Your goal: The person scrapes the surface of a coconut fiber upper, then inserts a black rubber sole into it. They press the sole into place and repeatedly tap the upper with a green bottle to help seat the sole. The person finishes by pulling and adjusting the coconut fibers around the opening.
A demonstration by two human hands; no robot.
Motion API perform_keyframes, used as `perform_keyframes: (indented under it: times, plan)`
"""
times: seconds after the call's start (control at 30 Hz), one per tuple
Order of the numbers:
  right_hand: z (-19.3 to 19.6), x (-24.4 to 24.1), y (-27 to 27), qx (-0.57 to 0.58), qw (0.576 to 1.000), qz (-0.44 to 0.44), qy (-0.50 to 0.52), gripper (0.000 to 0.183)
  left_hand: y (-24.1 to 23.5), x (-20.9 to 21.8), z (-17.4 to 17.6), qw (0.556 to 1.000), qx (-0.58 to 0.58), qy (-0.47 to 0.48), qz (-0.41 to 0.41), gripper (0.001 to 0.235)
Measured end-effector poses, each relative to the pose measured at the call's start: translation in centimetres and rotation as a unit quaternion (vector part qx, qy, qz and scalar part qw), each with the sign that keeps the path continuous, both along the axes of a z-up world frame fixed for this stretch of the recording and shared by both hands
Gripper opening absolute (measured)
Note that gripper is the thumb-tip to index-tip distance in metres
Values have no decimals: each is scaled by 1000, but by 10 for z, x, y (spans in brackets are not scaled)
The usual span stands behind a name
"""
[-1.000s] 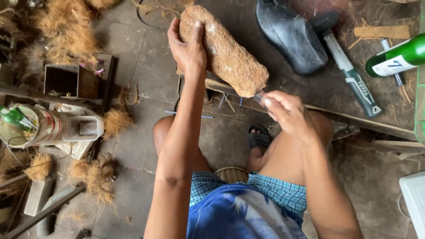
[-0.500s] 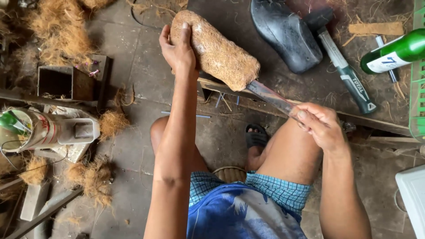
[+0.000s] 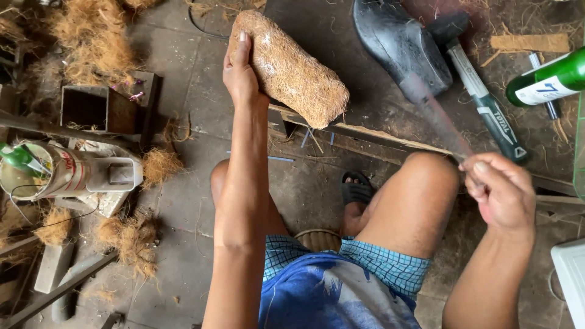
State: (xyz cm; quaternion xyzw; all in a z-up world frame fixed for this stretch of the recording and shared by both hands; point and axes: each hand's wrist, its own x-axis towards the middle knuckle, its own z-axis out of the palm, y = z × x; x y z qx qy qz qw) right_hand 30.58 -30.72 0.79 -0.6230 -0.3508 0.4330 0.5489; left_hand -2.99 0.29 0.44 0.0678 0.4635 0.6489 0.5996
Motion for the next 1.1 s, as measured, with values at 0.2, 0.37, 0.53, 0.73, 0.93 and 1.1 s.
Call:
perform_keyframes:
  times: [0.2,0.37,0.53,0.73,0.93,1.1]
  plan:
    - [13,-72,96,-82,976,86,-181,21,-10,-22,-8,999,20,-25,12,72]
    - [-10,-97,153,-99,933,107,-328,26,-21,-41,-11,995,83,-39,35,73]
    - [-21,-97,162,4,854,80,-514,16,-30,-42,2,998,33,-26,41,96]
    - [6,-163,132,-44,995,61,65,35,-28,-40,-23,982,159,-92,54,86]
    - [-13,-191,118,-45,861,77,501,19,-35,-40,-26,952,288,-101,21,73]
    - [14,-211,110,-70,818,176,543,70,-51,-37,-2,909,396,-116,-49,50]
